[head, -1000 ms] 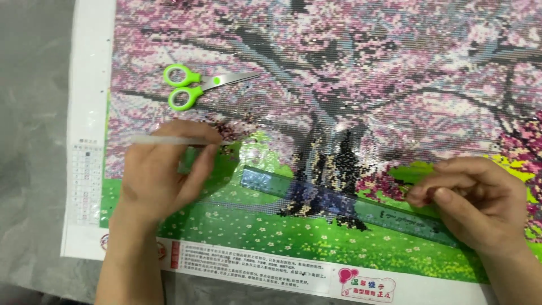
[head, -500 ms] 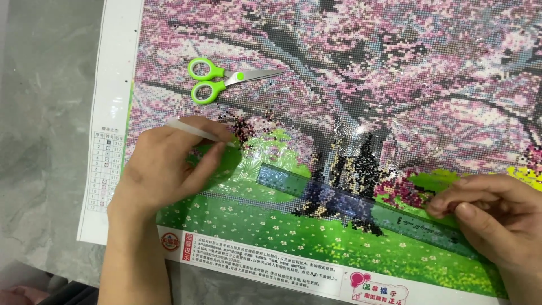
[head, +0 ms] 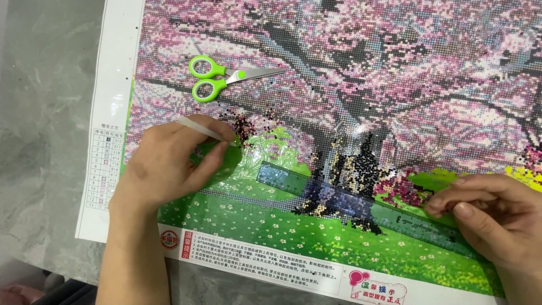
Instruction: Using a diamond painting pen to pick up small resin diamonds and place them onto a coded adhesive canvas to create a mosaic picture.
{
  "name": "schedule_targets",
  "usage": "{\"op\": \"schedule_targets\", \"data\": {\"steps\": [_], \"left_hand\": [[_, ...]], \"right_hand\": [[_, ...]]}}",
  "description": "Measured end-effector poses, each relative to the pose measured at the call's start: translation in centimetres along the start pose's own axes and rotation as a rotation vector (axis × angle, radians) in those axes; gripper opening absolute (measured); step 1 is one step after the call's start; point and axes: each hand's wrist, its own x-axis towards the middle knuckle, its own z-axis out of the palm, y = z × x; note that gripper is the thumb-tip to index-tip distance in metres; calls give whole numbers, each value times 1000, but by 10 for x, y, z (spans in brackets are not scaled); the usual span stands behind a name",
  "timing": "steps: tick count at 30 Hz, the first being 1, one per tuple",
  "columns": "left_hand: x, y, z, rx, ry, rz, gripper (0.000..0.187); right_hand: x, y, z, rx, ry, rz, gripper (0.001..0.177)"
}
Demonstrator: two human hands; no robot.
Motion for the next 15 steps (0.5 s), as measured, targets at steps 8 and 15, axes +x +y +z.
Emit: {"op": "schedule_targets", "data": {"steps": [8, 15], "left_hand": [[1, 1, -1, -33, -9, -25, 18], [1, 2, -3, -3, -10, -67, 18]], "right_hand": [[1, -7, 7, 23, 13, 2, 32], [2, -8, 7, -21, 0, -2, 32]]}}
